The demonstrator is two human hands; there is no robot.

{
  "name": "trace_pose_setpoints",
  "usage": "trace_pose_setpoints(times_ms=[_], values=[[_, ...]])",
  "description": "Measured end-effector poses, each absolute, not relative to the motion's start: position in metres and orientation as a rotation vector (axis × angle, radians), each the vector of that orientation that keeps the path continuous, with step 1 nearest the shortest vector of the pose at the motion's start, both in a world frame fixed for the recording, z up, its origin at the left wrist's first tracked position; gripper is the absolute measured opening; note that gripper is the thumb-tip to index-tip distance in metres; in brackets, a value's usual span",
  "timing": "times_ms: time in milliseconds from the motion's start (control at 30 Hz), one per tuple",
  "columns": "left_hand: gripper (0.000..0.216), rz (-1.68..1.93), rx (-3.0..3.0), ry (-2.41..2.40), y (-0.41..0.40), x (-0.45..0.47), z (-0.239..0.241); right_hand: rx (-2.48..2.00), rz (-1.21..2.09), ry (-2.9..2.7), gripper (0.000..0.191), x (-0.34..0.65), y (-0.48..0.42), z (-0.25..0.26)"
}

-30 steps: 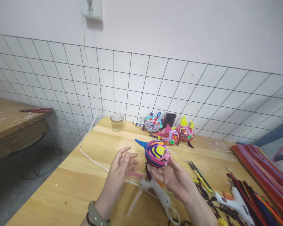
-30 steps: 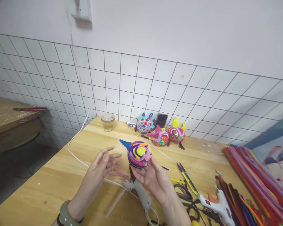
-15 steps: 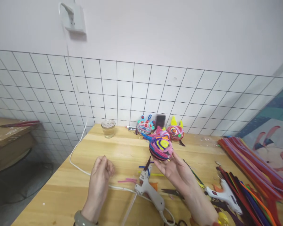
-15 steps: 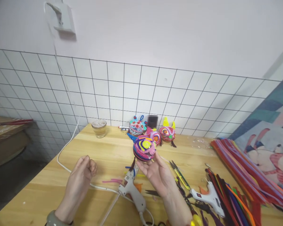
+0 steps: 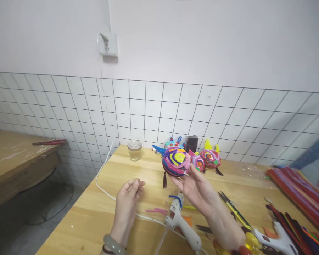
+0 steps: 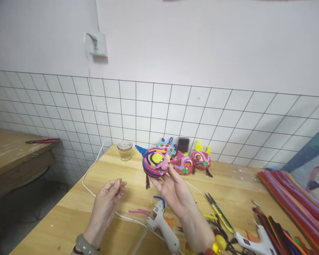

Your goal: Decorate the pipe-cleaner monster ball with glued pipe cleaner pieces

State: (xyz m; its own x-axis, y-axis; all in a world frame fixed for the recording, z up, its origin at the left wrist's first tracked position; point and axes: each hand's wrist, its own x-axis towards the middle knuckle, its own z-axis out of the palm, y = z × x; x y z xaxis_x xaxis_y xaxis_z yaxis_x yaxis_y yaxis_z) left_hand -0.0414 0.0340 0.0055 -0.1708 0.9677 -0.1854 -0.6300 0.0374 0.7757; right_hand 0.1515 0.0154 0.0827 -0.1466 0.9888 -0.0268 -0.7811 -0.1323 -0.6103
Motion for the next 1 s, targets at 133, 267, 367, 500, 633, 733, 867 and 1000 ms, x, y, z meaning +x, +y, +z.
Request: trace_pose_setpoints(times_ms=[133,267,367,500,633,733,867,1000], values=[[0.039,1.541,0.484,0.890,0.035,-0.045,0.007,-0.491,1.712,-0.560,0.021,0.128,0.019,0.089],[0.036,1.588,0.448,0.874,0.033,-0.047,0.008,-0.511,1.767,-0.563,0.017,0.112,0.019,0.082],[0.036,1.631,0.443,0.863,0.032,-0.048,0.007,-0.485,1.786,-0.536,0.016,0.105,0.019,0.073],[0.039,1.677,0.455,0.914,0.033,-0.049,0.004,-0.458,1.780,-0.505,0.018,0.097,0.018,0.065],[0.051,1.735,0.530,0.992,0.036,-0.048,0.003,-0.482,1.766,-0.481,0.018,0.092,0.018,0.059],[0.045,1.721,0.624,1.079,0.035,-0.048,0.003,-0.495,1.754,-0.487,0.019,0.091,0.019,0.056],[0.040,1.718,0.633,1.146,0.029,-0.048,0.005,-0.525,1.692,-0.511,0.024,0.087,0.018,0.051],[0.044,1.771,0.740,1.139,0.023,-0.046,0.009,-0.589,1.560,-0.526,0.041,0.081,0.013,0.046]])
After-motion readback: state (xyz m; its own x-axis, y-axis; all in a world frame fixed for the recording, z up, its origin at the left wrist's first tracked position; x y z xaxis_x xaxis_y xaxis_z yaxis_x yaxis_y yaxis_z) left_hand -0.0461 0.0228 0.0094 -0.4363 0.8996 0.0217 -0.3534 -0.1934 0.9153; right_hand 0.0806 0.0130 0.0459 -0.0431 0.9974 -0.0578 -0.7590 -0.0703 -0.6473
